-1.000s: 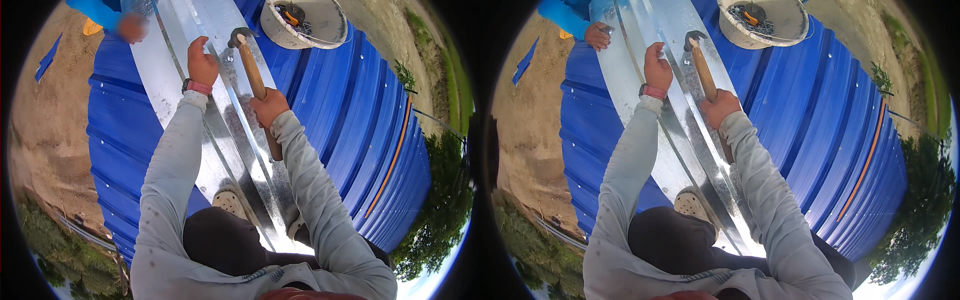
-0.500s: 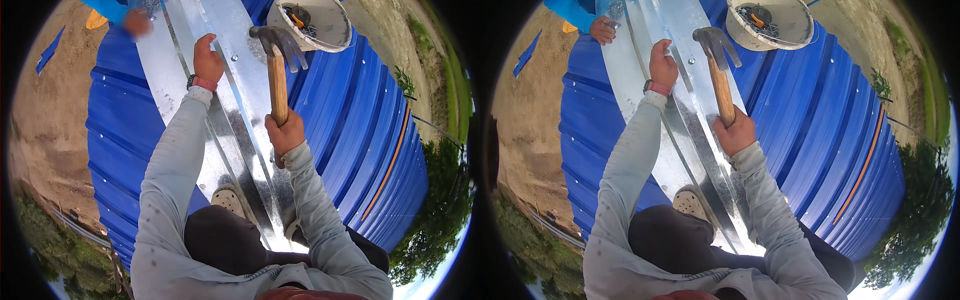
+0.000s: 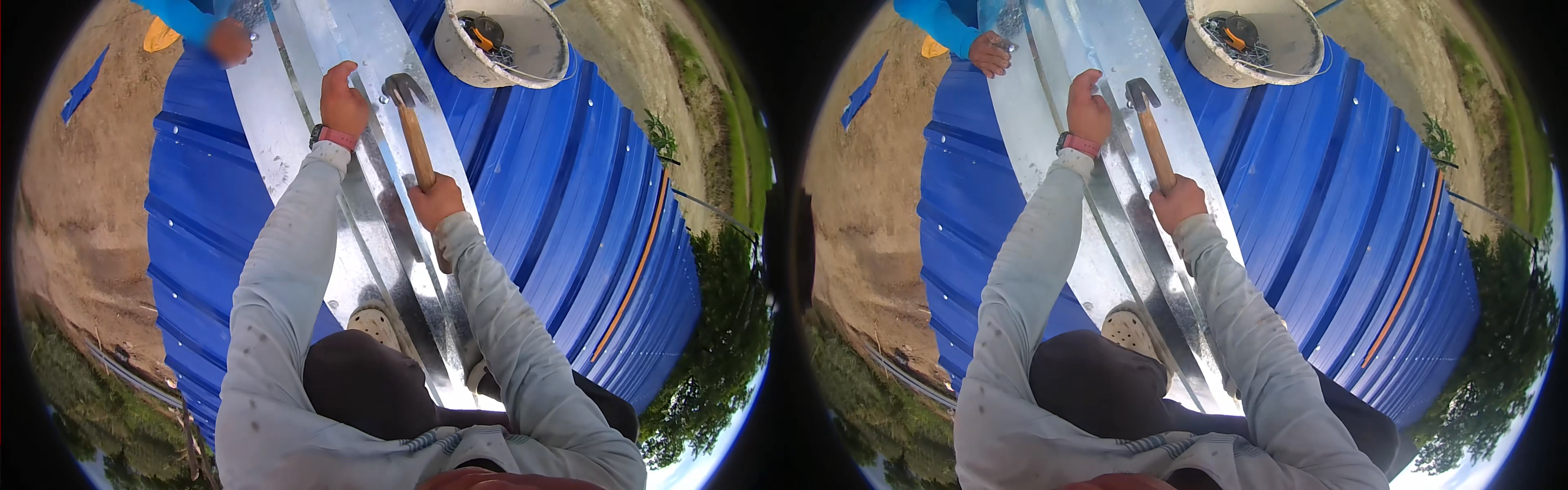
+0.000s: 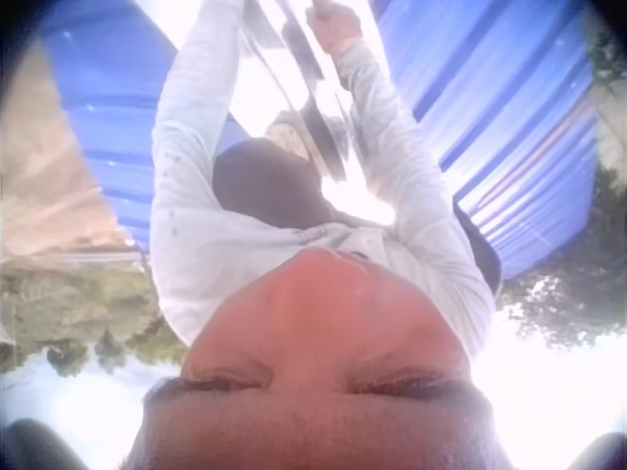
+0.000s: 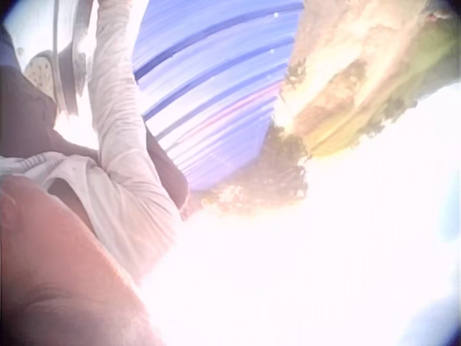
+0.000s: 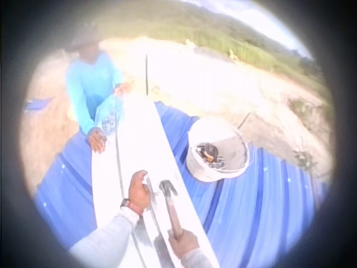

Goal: The person hammers nails into a silver metal sheet to secure it onto a blue corrugated roof. They repeatedly pick nails from a bucket, position them, and strike them with a hammer while standing on the roof.

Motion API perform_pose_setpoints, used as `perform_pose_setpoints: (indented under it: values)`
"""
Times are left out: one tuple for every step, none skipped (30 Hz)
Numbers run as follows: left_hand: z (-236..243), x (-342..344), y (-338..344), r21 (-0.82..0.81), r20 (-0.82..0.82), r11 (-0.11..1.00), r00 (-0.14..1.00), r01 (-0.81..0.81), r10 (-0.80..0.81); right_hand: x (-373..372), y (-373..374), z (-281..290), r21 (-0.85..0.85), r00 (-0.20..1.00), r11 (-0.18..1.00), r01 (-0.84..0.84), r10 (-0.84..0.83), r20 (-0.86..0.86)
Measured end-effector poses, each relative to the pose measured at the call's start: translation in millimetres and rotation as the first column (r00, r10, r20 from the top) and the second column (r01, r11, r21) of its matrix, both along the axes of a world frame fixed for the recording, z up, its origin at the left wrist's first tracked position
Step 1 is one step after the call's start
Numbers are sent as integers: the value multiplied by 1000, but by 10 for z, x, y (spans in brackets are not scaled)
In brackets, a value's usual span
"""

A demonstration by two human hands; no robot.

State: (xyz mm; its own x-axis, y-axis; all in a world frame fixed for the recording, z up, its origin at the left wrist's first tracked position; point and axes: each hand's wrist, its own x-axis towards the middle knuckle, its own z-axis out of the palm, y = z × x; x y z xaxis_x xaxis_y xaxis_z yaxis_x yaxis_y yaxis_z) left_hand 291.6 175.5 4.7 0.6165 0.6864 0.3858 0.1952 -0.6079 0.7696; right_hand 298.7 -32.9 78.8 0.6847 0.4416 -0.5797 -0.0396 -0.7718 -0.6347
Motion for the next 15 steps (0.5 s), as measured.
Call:
perform_pose_setpoints:
  values:
    - [-68,73,-130,-17,24,1000,1000,13,-12,189,-28,-131,-177,983,984,-8,-26,-184]
    - [-160,-36,-82,-18,-14,1000,1000,1,-1,290,135,5,-175,983,984,-33,0,-185]
    - [-165,-110,-20,-14,-56,1000,998,-22,22,310,177,90,-97,949,995,6,-36,-312]
    - [-174,-109,64,-29,-37,999,999,-25,24,319,223,155,-65,987,997,-38,27,-157]
    - [-155,-168,53,-35,-52,999,998,-26,25,258,192,246,-63,997,995,-79,79,-10]
    - [-108,-156,92,-21,-40,999,998,-38,37,204,199,342,-58,996,995,-84,84,-12]
    - [-59,-170,126,-6,-30,999,998,-52,51,104,215,439,6,998,998,-61,61,12]
    - [-46,-157,115,-8,-22,999,998,-51,51,55,219,525,63,999,998,-31,29,46]
    - [-72,-66,80,4,-8,999,999,-37,37,56,178,345,-14,995,998,-60,61,77]
    - [-117,63,-28,4,10,1000,1000,-20,20,182,89,75,-143,997,987,-72,73,1]
    - [-134,22,-3,15,10,1000,1000,-24,24,201,219,47,-240,991,964,-112,90,-103]
    - [-154,-21,10,11,-17,999,999,-32,32,229,237,62,-230,990,966,-117,95,-101]
    - [-178,-54,30,6,-44,999,998,-40,41,297,224,93,-148,982,986,-82,54,-182]
    - [-159,-82,33,-2,-27,999,999,-35,35,291,228,183,-78,961,996,-45,22,-275]
    - [-142,-114,44,-2,-37,999,998,-44,44,222,226,188,-77,958,995,-56,31,-284]
